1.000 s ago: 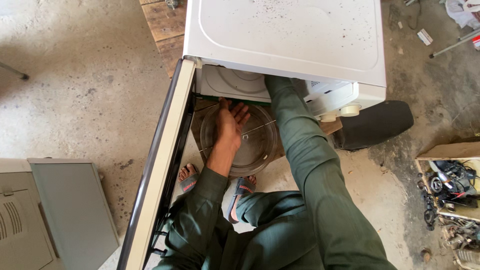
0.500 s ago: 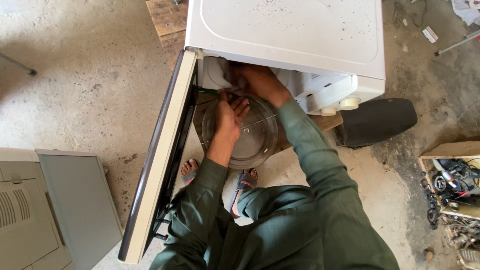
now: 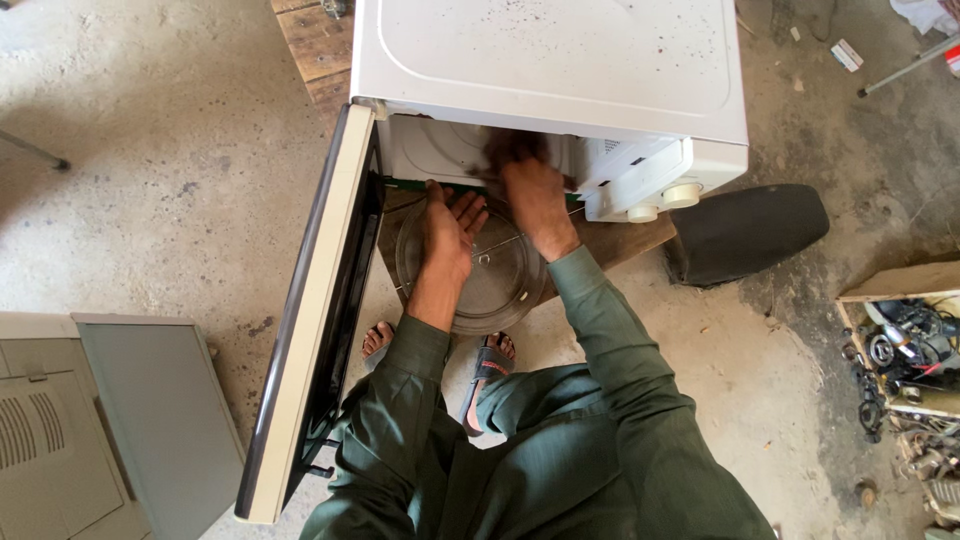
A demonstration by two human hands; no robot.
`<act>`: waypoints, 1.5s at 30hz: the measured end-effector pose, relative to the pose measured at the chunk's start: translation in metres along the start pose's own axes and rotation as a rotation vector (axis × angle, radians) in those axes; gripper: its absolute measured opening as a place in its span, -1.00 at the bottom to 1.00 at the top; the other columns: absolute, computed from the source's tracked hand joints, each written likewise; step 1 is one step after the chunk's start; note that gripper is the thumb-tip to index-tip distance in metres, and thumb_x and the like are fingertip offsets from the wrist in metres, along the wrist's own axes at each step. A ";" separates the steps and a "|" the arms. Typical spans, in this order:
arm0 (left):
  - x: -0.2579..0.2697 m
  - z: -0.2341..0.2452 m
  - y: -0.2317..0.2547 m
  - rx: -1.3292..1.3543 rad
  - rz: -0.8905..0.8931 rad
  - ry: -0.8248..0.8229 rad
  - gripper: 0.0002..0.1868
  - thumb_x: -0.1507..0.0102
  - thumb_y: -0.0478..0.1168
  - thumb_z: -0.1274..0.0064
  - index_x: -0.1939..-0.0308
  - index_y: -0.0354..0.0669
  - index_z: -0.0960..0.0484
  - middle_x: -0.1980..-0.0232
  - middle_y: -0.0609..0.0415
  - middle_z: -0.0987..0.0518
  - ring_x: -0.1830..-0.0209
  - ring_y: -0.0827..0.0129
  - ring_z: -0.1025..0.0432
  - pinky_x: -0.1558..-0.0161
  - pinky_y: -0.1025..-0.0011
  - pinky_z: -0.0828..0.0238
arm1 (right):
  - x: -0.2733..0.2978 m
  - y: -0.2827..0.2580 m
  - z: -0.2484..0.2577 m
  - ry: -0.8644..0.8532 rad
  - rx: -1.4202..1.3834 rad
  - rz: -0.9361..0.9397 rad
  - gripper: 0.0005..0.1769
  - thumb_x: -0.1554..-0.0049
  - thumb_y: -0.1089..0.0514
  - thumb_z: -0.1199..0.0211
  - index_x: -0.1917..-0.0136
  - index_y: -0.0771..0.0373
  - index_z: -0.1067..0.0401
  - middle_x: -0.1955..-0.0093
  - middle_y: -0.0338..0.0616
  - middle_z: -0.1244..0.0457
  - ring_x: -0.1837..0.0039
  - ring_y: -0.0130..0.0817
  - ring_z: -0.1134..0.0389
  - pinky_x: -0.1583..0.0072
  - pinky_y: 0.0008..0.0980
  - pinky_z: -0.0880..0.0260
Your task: The person opens a white microwave, removes the glass turntable, and wipes the interior walls and ceiling with a cloth. They then wipe the control panel and door frame before placing the turntable back inside.
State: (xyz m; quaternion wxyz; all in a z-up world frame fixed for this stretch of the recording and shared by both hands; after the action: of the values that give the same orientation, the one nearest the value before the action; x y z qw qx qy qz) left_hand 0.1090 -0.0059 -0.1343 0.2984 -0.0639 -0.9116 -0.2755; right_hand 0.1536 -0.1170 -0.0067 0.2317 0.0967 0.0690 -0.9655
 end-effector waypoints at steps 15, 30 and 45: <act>0.070 -0.065 0.005 -0.643 -0.085 -0.373 -0.44 -0.29 -0.08 -0.06 -0.32 -0.11 -0.30 -0.16 -0.05 -0.57 -0.16 0.23 -0.52 -0.09 0.28 -0.54 | 0.096 0.004 0.056 -0.144 -1.163 -0.028 -0.48 -0.20 0.35 -0.23 -0.42 0.35 -0.28 -0.23 0.10 -0.29 -0.22 -0.13 -0.40 -0.25 -0.21 -0.51; 0.083 -0.144 -0.018 -0.851 -1.031 -0.191 -0.62 -0.38 -0.34 -0.07 -0.28 -0.41 -0.56 -0.17 -0.21 -0.54 -0.10 0.20 -0.49 -0.06 0.24 -0.55 | 0.165 0.140 0.073 1.069 -0.985 -0.627 -0.61 -0.43 -0.15 -0.02 -0.11 0.23 -0.34 -0.05 -0.24 -0.24 -0.11 -0.45 -0.26 -0.15 -0.33 -0.30; -0.006 -0.184 -0.026 -1.617 -1.358 -0.252 -0.88 -0.23 -0.46 -0.05 0.25 -0.37 -0.71 0.26 -0.22 -0.63 0.31 0.06 -0.55 0.35 0.17 -0.55 | 0.148 0.127 0.072 1.080 -0.909 -0.641 -0.60 -0.47 -0.09 0.12 -0.27 0.32 -0.16 -0.16 -0.14 -0.13 -0.18 -0.41 -0.15 -0.25 -0.36 -0.20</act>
State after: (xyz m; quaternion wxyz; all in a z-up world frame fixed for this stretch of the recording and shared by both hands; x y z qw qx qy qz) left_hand 0.2000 -0.1267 -0.0270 -0.1455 0.2511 -0.3266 -0.8995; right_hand 0.0714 -0.3067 0.0195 -0.1077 0.4248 0.5864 -0.6812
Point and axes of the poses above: each hand's wrist, its own x-axis away from the middle knuckle, its own z-axis out of the back of the hand, y = z × x, the point moved 6 cm from there along -x, towards the middle knuckle
